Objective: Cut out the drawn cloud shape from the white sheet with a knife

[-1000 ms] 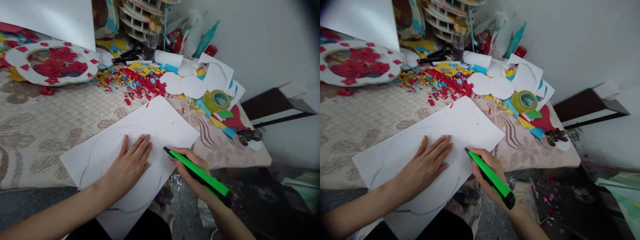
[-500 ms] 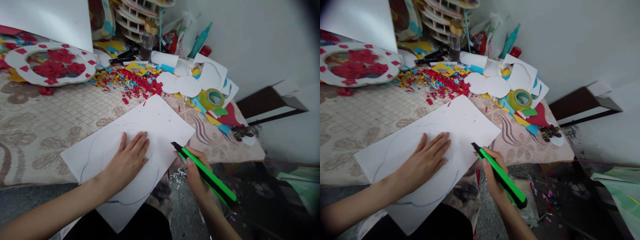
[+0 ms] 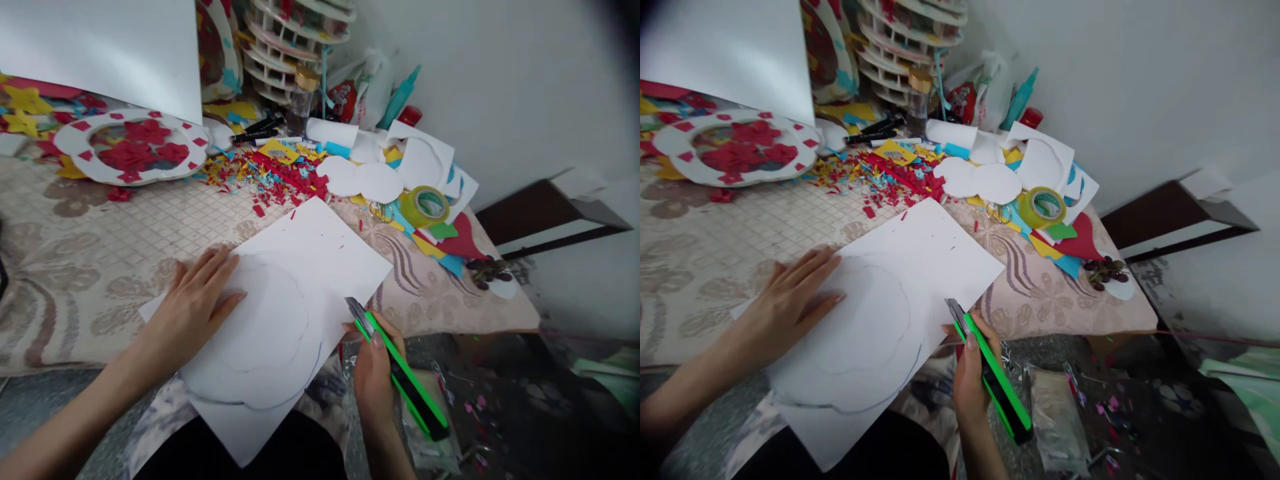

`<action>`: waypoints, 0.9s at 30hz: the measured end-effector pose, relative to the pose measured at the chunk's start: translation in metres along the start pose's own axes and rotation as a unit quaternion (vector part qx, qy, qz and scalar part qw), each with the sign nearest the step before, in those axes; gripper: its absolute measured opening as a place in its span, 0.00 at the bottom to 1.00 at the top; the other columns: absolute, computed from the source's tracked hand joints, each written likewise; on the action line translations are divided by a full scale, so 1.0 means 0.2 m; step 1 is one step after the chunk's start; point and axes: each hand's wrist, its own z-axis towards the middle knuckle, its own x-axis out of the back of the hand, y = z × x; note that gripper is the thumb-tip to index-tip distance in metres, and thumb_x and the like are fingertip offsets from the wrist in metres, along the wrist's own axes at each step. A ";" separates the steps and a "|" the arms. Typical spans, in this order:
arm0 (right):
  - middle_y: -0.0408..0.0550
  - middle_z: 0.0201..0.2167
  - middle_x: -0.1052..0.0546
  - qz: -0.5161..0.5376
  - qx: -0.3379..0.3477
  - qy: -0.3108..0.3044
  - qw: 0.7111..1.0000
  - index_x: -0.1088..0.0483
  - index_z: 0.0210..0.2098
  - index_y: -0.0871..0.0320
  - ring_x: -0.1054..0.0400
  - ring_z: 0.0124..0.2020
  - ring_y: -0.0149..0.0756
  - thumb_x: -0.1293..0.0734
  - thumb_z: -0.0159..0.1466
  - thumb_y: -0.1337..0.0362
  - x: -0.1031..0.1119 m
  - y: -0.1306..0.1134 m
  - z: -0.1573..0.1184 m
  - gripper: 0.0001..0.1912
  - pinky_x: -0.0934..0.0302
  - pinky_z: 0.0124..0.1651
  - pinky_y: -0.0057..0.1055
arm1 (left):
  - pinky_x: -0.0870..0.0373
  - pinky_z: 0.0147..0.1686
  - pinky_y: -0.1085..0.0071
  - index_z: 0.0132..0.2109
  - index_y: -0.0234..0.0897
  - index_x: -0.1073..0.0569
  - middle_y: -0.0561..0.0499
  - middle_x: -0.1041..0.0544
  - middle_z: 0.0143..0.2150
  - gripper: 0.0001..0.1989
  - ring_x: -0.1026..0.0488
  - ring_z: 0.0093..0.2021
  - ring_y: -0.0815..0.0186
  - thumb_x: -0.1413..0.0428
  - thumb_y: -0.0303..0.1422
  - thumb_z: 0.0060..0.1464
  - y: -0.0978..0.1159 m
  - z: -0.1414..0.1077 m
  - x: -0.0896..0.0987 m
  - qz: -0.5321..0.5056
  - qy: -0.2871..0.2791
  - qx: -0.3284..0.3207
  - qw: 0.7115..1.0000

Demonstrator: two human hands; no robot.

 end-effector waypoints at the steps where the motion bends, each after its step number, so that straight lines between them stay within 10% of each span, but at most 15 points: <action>1: 0.49 0.33 0.22 0.010 0.002 -0.004 1.000 0.33 0.51 0.55 0.24 0.37 0.44 0.41 0.69 0.61 -0.01 -0.01 0.00 0.14 0.36 0.55 0.53 | 0.43 0.60 0.33 0.65 0.32 0.38 0.33 0.37 0.67 0.26 0.42 0.68 0.41 0.58 0.44 0.68 -0.01 -0.01 -0.01 -0.013 0.001 0.002 1.000; 13: 0.49 0.40 0.24 0.093 0.104 -0.014 0.990 0.30 0.48 0.51 0.28 0.27 0.37 0.45 0.68 0.64 -0.14 -0.13 0.18 0.15 0.32 0.40 0.44 | 0.26 0.51 0.52 0.57 0.41 0.29 0.45 0.28 0.54 0.19 0.26 0.51 0.54 0.47 0.42 0.61 0.01 0.01 0.09 -0.226 0.092 0.170 0.955; 23: 0.50 0.44 0.21 0.088 0.067 -0.234 0.966 0.30 0.52 0.55 0.23 0.41 0.41 0.44 0.66 0.54 -0.44 -0.10 0.83 0.21 0.28 0.44 0.40 | 0.20 0.36 0.66 0.62 0.39 0.36 0.48 0.22 0.39 0.33 0.22 0.39 0.60 0.37 0.45 0.53 0.05 -0.08 0.08 -0.532 -0.013 0.296 0.793; 27: 0.44 0.38 0.20 0.172 0.011 -0.293 0.940 0.27 0.45 0.52 0.24 0.35 0.35 0.36 0.62 0.52 -0.56 -0.05 0.93 0.17 0.28 0.41 0.33 | 0.20 0.37 0.68 0.60 0.41 0.34 0.48 0.21 0.39 0.28 0.22 0.41 0.61 0.39 0.43 0.56 0.06 -0.14 0.07 -0.537 -0.017 0.275 0.797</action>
